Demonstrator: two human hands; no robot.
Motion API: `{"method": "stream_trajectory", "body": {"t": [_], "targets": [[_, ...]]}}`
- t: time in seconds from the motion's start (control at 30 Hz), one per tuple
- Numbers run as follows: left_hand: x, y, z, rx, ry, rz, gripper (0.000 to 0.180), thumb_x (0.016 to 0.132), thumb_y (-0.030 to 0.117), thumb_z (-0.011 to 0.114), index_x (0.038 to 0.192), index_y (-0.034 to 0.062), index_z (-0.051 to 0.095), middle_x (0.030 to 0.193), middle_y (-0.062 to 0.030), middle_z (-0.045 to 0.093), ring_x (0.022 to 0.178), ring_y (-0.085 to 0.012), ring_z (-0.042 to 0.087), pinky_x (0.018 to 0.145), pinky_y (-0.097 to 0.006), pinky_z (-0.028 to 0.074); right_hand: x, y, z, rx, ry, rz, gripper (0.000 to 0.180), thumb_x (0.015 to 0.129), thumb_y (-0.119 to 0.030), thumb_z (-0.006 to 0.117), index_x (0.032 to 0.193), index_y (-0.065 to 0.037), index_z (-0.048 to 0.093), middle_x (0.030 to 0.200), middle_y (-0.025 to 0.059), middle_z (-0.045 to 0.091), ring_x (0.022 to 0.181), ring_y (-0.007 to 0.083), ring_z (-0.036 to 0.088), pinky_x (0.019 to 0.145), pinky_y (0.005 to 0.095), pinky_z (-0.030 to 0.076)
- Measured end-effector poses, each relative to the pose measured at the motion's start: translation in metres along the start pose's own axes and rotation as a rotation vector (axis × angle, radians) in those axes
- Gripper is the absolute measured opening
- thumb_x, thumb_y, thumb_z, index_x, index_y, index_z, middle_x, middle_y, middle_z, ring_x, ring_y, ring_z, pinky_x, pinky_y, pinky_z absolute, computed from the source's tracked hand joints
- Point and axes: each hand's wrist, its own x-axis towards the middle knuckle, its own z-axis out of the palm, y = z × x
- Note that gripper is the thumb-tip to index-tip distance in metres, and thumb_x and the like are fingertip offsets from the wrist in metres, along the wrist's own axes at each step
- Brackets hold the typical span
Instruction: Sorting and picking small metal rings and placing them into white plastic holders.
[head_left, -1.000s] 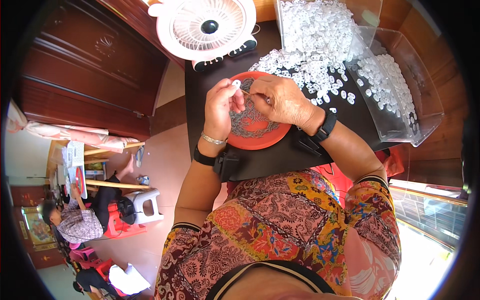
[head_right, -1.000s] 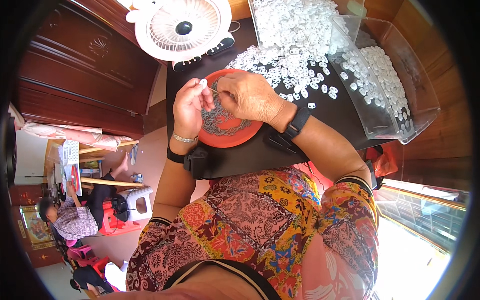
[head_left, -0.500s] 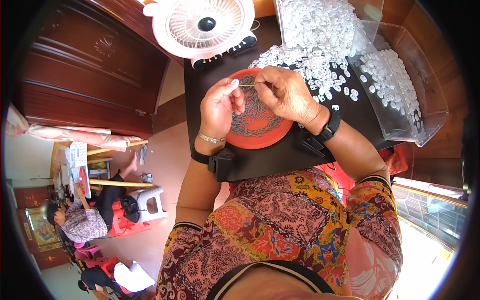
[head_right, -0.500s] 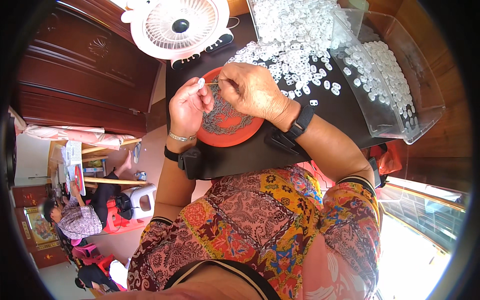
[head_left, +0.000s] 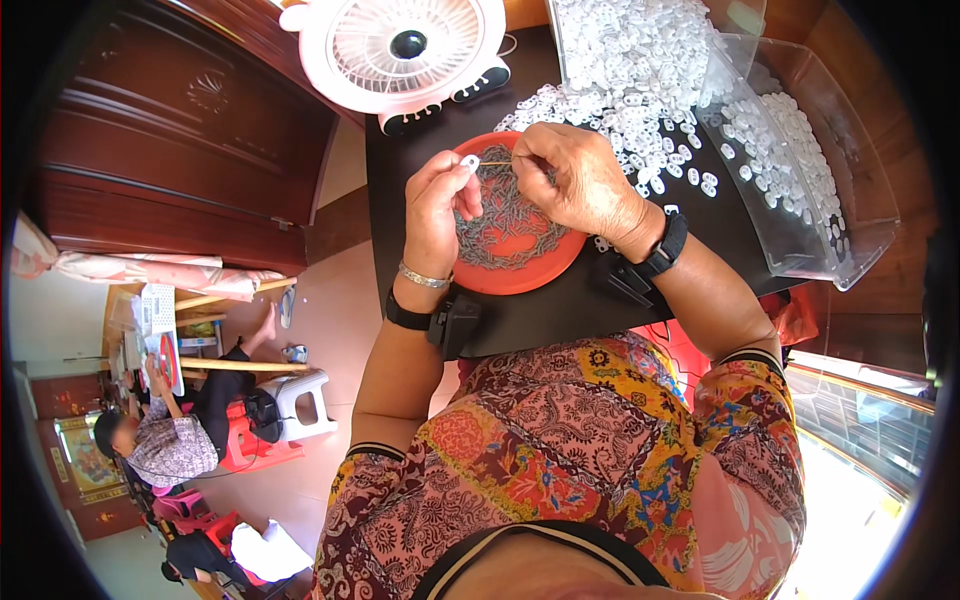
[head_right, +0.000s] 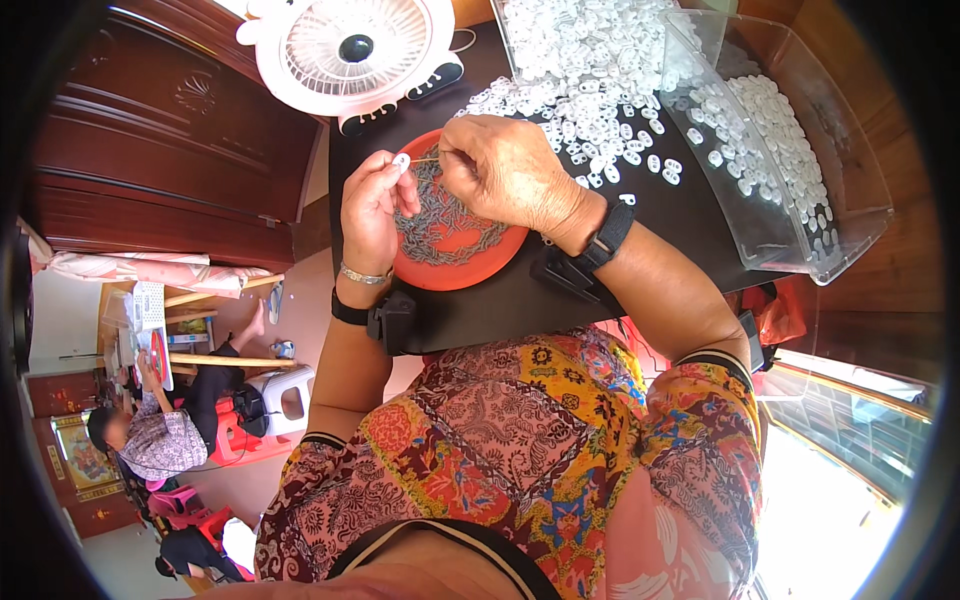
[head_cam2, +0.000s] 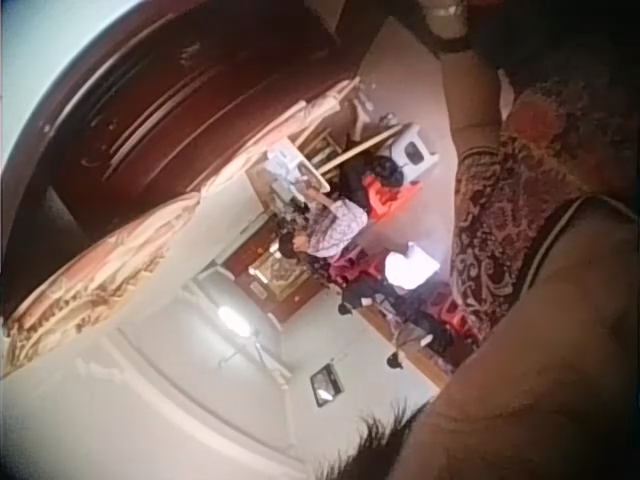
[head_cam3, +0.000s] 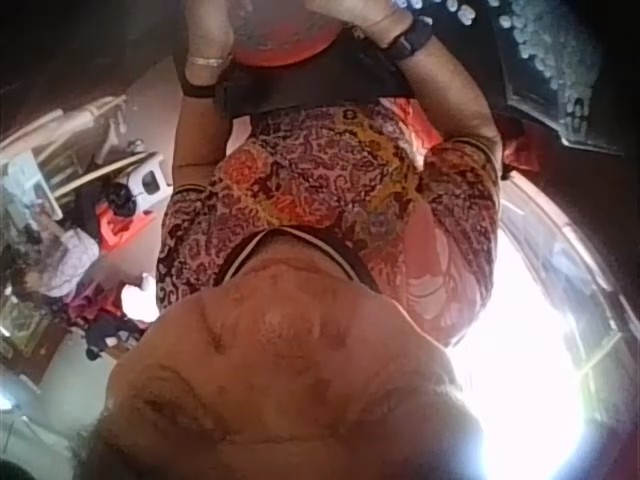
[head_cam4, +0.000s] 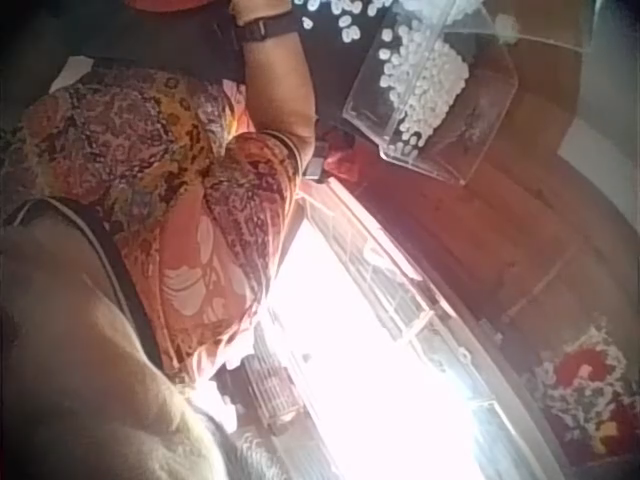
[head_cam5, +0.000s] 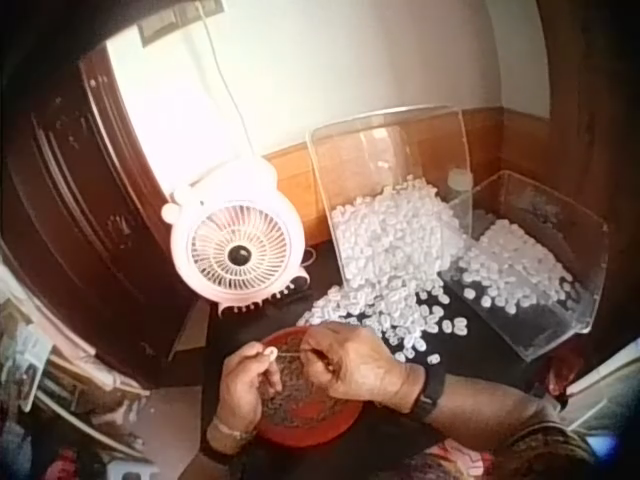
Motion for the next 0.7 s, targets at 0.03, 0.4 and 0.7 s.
{"method": "stream_trajectory", "body": {"t": [0.03, 0.4, 0.7], "targets": [[0.0000, 0.0003, 0.0002, 0.001, 0.009, 0.008, 0.022, 0.087, 0.020, 0.050, 0.071, 0.0048, 0.054, 0.060, -0.0020, 0.053, 0.052, -0.0084, 0.048, 0.050, -0.020, 0.037, 0.0001, 0.0005, -0.0003, -0.009, -0.010, -0.002, 0.008, 0.075, -0.003, 0.061, 0.081, -0.003, 0.056, 0.071, 0.0108, 0.059, 0.064, 0.0289, 0.062, 0.058, 0.0344, 0.050], [0.0005, -0.0025, -0.0035, 0.070, -0.060, -0.036, 0.023, 0.088, 0.021, 0.048, 0.072, 0.0058, 0.053, 0.063, -0.0029, 0.052, 0.054, -0.0106, 0.050, 0.051, -0.022, 0.037, -0.0020, 0.0037, 0.0035, -0.007, -0.053, -0.048, 0.008, 0.074, -0.001, 0.059, 0.081, -0.003, 0.054, 0.071, 0.0106, 0.057, 0.065, 0.0302, 0.060, 0.058, 0.0363, 0.049], [-0.0005, -0.0015, -0.0045, 0.080, -0.062, -0.038, 0.022, 0.089, 0.021, 0.047, 0.074, 0.0059, 0.053, 0.063, -0.0029, 0.052, 0.055, -0.0104, 0.050, 0.052, -0.022, 0.036, -0.0029, 0.0018, 0.0048, 0.005, -0.137, -0.148, 0.007, 0.074, -0.002, 0.056, 0.079, -0.004, 0.052, 0.070, 0.0112, 0.055, 0.066, 0.0309, 0.058, 0.059, 0.0387, 0.048]]}}
